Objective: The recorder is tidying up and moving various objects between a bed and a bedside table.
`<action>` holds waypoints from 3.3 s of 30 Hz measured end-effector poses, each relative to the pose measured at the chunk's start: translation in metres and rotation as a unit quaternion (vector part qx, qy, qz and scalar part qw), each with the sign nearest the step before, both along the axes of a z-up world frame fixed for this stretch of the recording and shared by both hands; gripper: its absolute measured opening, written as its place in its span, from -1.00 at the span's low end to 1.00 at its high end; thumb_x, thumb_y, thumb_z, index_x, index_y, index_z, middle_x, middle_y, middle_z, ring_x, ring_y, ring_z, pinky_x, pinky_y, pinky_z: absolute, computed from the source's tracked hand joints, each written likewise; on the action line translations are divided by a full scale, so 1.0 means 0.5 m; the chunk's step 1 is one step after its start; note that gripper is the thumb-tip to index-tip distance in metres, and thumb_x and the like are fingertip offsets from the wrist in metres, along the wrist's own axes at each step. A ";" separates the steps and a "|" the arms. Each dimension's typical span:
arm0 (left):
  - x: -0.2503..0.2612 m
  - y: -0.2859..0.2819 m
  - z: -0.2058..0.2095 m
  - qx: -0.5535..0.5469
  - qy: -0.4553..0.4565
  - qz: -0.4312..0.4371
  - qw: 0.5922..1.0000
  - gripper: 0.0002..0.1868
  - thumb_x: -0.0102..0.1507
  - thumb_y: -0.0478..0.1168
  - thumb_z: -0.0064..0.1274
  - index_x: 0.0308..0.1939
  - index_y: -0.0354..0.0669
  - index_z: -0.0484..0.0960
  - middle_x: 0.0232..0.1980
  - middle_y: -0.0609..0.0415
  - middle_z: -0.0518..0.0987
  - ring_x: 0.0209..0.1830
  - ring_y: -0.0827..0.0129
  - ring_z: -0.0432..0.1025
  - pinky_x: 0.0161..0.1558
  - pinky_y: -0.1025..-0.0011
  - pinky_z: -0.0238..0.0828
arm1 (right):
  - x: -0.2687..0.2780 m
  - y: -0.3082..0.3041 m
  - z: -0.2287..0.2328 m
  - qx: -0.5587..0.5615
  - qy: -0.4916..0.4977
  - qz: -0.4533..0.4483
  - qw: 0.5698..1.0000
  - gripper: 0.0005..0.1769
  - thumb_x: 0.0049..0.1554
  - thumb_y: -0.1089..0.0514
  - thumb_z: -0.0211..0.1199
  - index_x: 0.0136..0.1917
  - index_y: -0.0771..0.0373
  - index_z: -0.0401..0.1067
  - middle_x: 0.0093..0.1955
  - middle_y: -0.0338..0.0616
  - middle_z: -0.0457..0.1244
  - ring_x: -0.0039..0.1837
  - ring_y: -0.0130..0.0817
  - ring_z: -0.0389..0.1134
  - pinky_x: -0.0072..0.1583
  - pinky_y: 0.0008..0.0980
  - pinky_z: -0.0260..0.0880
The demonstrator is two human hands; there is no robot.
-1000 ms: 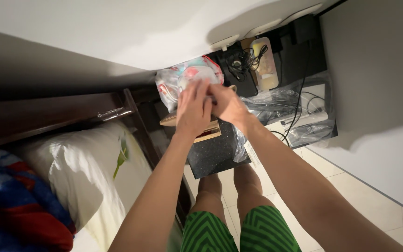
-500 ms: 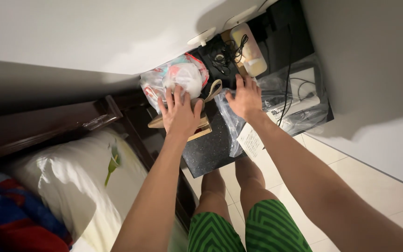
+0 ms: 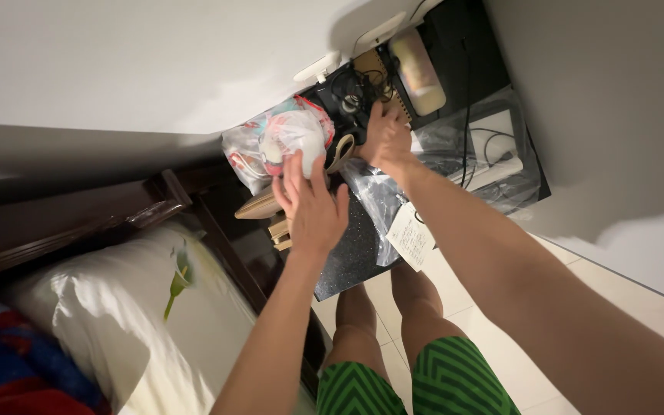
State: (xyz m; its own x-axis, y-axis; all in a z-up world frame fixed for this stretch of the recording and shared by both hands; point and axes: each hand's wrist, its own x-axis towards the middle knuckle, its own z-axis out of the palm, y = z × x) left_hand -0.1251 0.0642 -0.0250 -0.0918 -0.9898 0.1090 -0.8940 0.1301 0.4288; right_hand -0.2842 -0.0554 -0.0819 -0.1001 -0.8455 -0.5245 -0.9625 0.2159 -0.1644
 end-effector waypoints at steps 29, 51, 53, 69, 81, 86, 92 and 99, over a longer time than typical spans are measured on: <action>-0.128 0.043 0.062 0.064 0.131 -0.094 0.985 -0.31 0.20 -0.24 0.15 0.40 -0.16 0.29 0.40 -0.24 0.23 0.45 -0.13 0.15 0.43 -0.12 0.01 | -0.344 0.028 0.206 0.136 -0.310 -0.317 0.886 -0.38 0.00 0.00 0.39 0.33 0.14 0.45 0.07 -0.19 0.40 0.00 -0.38 0.38 -0.12 -0.29 0.32; 0.057 0.229 -0.039 0.440 0.442 0.422 0.658 -0.41 0.33 -0.03 0.05 0.42 -0.01 0.32 0.15 0.01 0.60 -0.17 0.32 0.51 -0.39 0.39 0.52 | -0.083 0.292 0.037 0.243 -0.383 -0.224 0.863 -0.27 -0.16 0.14 0.55 0.27 0.25 0.40 0.12 -0.03 0.38 0.13 -0.24 0.41 0.14 -0.28 0.42; 0.077 0.252 -0.061 0.471 0.433 0.443 0.628 -0.36 0.31 -0.03 0.06 0.46 0.07 0.25 0.27 0.09 0.50 -0.02 0.36 0.51 -0.24 0.38 0.66 | -0.056 0.297 0.014 0.259 -0.348 -0.192 0.880 -0.35 -0.13 0.14 0.52 0.22 0.33 0.47 0.08 0.05 0.41 0.10 -0.18 0.44 0.13 -0.26 0.45; 0.114 0.242 -0.248 0.448 0.155 0.438 0.764 0.12 0.01 -0.03 0.50 0.49 -0.08 0.09 0.38 -0.17 0.28 0.32 -0.08 0.33 0.26 0.14 0.41 | 0.079 0.384 -0.146 0.082 -0.197 -0.108 0.971 -0.19 0.04 0.10 0.46 0.42 0.38 0.14 0.32 0.33 0.18 0.31 0.20 0.28 0.33 -0.10 0.31; 0.081 0.263 -0.263 0.367 0.103 0.407 0.830 0.19 -0.10 -0.08 0.55 0.43 -0.07 0.06 0.26 -0.18 0.18 0.28 -0.10 0.24 0.28 0.13 0.32 | 0.088 0.388 -0.110 -0.013 -0.166 -0.074 0.983 -0.32 0.04 0.15 0.45 0.36 0.33 0.30 0.18 0.23 0.23 0.17 0.19 0.34 0.16 -0.06 0.42; 0.074 0.233 -0.228 0.456 0.046 0.411 0.788 0.13 -0.02 0.07 0.51 0.45 -0.08 0.10 0.29 -0.11 0.22 0.30 -0.04 0.26 0.25 0.13 0.39 | 0.074 0.370 -0.125 -0.009 -0.130 -0.015 0.991 -0.51 0.01 0.14 0.44 0.13 0.39 0.37 0.11 0.23 0.27 0.14 0.20 0.36 0.15 -0.01 0.41; 0.099 0.245 -0.275 0.535 -0.005 0.335 0.776 0.11 0.10 0.20 0.38 0.48 -0.23 0.07 0.41 -0.15 0.18 0.41 0.01 0.25 0.24 0.13 0.43 | -0.012 0.250 -0.097 0.141 -0.093 0.081 0.982 -0.81 -0.02 0.16 0.32 -0.09 0.15 0.62 0.02 0.04 0.43 0.11 -0.01 0.45 0.22 -0.19 0.44; 0.031 0.118 -0.053 0.675 -0.097 0.077 0.727 0.06 0.27 0.33 0.14 0.51 -0.37 0.05 0.56 -0.25 0.05 0.49 -0.13 0.11 0.27 -0.07 0.32 | -0.142 0.044 0.061 -0.144 -0.117 -0.139 0.973 -0.35 0.12 -0.17 0.34 0.32 0.28 0.39 0.19 0.12 0.35 0.24 0.05 0.38 0.29 -0.07 0.36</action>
